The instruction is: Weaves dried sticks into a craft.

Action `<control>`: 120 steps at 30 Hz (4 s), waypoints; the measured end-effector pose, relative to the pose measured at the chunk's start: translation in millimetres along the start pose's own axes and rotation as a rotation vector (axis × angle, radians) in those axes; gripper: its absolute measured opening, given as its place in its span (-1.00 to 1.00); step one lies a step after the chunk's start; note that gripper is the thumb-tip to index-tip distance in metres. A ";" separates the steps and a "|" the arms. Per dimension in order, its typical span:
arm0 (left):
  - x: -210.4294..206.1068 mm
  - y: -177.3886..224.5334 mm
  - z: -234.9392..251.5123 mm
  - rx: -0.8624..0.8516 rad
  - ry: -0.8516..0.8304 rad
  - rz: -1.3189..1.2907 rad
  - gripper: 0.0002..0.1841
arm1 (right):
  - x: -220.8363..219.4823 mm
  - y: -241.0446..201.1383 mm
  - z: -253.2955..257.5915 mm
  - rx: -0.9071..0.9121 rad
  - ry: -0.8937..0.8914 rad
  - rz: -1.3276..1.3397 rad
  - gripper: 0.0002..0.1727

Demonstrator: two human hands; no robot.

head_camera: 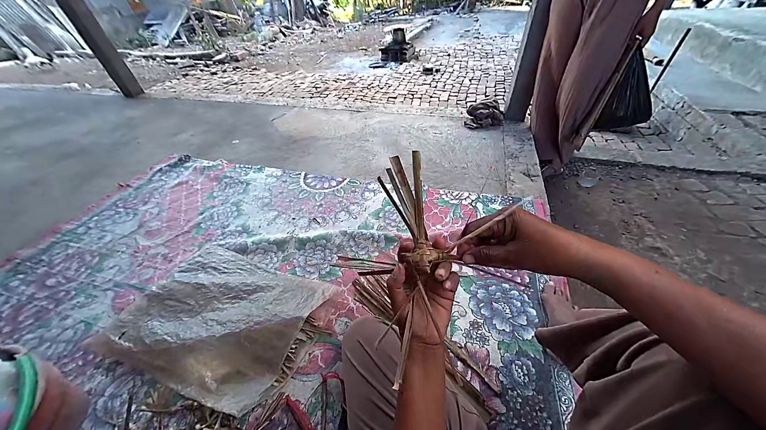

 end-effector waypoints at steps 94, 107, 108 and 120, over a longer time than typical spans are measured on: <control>35.7 42.4 -15.3 -0.174 0.150 1.310 -0.33 | -35.3 -8.4 25.1 0.003 0.036 -0.431 -0.53; -4.2 36.9 -18.5 -0.023 0.130 1.381 -0.31 | -32.0 -17.4 21.4 -0.048 0.137 -0.480 -0.77; -10.0 38.0 -18.7 0.014 0.137 1.354 -0.35 | -22.8 -20.5 18.3 -0.021 0.136 -0.421 -0.81; -25.2 52.5 -29.4 0.054 0.135 1.295 -0.57 | 20.0 -22.1 9.8 -0.060 -0.058 0.147 -0.86</control>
Point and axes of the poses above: each hand's wrist, its own z-axis towards the middle knuckle, its own x-axis out of the back of the hand, y = z × x, the point moved 4 cm from there along z, towards the middle knuckle, and after that the axes turned 12 degrees about z, right-handed, at the moved point
